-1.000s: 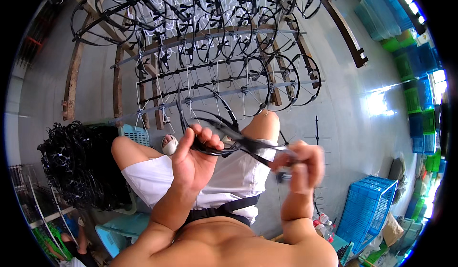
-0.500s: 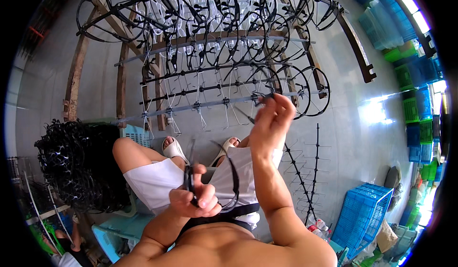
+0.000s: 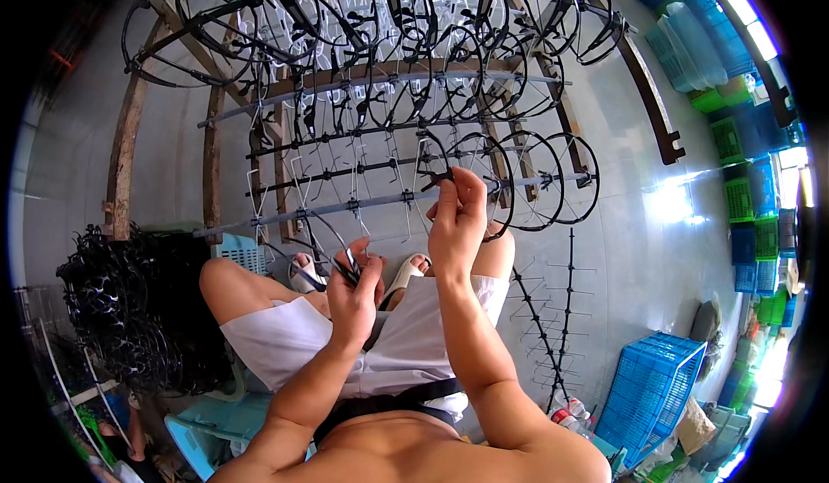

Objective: The person repeatedly picks up black wire loops from a green basket and attaches them to a metal rack structure. They manipulate the wires with both hands, hooking them onto horizontal bars of the rack.

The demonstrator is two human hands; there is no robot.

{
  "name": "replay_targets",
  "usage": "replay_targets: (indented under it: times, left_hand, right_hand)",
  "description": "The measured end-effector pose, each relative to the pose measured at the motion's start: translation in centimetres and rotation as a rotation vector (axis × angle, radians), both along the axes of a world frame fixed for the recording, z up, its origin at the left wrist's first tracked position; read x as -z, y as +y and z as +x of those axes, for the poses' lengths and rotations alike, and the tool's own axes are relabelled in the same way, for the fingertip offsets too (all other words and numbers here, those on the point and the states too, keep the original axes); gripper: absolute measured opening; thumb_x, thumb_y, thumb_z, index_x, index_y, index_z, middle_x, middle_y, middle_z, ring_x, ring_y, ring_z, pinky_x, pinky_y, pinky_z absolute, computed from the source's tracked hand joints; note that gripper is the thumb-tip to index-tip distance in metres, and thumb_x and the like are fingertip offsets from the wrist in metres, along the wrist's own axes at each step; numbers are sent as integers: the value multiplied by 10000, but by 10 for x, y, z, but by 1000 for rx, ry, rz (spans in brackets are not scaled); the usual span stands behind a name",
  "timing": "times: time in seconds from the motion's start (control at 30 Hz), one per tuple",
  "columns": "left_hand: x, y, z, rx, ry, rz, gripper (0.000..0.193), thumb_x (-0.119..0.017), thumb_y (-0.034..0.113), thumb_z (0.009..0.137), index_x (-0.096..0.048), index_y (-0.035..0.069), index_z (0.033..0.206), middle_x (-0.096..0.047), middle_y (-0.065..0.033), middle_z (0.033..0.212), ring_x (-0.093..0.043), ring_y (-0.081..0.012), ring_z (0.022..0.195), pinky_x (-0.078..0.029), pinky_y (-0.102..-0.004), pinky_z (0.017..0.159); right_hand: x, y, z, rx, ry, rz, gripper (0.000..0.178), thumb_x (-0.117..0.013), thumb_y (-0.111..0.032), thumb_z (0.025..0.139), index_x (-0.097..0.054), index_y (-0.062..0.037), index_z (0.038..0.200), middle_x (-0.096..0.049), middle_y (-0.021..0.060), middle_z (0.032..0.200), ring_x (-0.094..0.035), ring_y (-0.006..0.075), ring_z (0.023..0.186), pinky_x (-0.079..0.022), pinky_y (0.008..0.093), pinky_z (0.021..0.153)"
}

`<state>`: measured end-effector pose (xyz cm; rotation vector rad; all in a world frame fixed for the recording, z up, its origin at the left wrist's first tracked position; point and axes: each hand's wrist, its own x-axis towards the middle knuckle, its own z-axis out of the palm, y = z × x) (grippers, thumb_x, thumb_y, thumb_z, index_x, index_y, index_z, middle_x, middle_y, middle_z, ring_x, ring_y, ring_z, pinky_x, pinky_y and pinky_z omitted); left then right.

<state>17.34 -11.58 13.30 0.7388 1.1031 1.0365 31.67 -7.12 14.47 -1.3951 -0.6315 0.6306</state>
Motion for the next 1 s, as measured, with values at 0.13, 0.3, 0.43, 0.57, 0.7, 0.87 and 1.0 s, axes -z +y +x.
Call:
replay_targets:
  times: [0.13, 0.3, 0.43, 0.57, 0.7, 0.87, 1.0]
  left_hand:
    - [5, 2, 3, -34, 25, 44, 292, -573, 109, 890, -490, -6, 1146, -592, -92, 872, -475, -72, 554, -357, -215, 449]
    - [1, 7, 6, -76, -17, 25, 217, -577, 94, 900, -502, 6, 1084, -592, -66, 808, -468, -60, 540, -364, -186, 463]
    - [9, 5, 3, -80, -4, 50, 232, -591, 113, 889, -509, 7, 1079, -610, -107, 827, -486, -88, 570, -367, -213, 488]
    - [6, 11, 3, -98, -20, 96, 220, -610, 111, 878, -521, 20, 1057, -612, -101, 824, -497, -97, 614, -368, -222, 523]
    - [6, 13, 7, -105, -50, 112, 213, -619, 110, 873, -529, 29, 1048, -605, -93, 834, -500, -95, 629, -372, -224, 538]
    - [0, 18, 9, -100, -75, 120, 191, -612, 95, 875, -537, 40, 1041, -598, -88, 851, -500, -92, 641, -371, -223, 547]
    - [2, 17, 8, -106, -76, 115, 181, -609, 92, 880, -524, 30, 1028, -601, -93, 845, -519, -96, 640, -385, -213, 530]
  right_hand:
    - [-4, 0, 0, -31, 130, -15, 177, -492, -69, 940, -498, -23, 1111, -612, 44, 892, -436, 36, 558, -363, 179, 473]
    - [-1, -7, 4, -44, 237, 82, 184, -488, -59, 938, -501, -39, 1121, -614, 51, 875, -390, 33, 491, -287, 169, 405]
    - [8, -17, 2, -100, 315, 181, 204, -483, -75, 949, -486, -42, 1150, -612, 53, 913, -417, 37, 552, -331, 175, 464]
    - [28, -36, 4, -196, 348, 250, 251, -463, -65, 958, -453, -38, 1207, -609, 70, 1028, -478, 56, 671, -414, 199, 609]
    - [47, -53, -10, -237, 532, 321, 298, -465, -53, 953, -424, -39, 1248, -576, 122, 1209, -535, 92, 846, -446, 248, 779]
    - [50, -60, -14, -262, 568, 364, 397, -537, 71, 871, -434, -44, 1237, -556, 134, 1254, -547, 104, 985, -447, 244, 847]
    - [45, -58, -7, -232, 599, 312, 412, -576, 107, 829, -467, -36, 1200, -566, 148, 1236, -556, 121, 1030, -465, 245, 846]
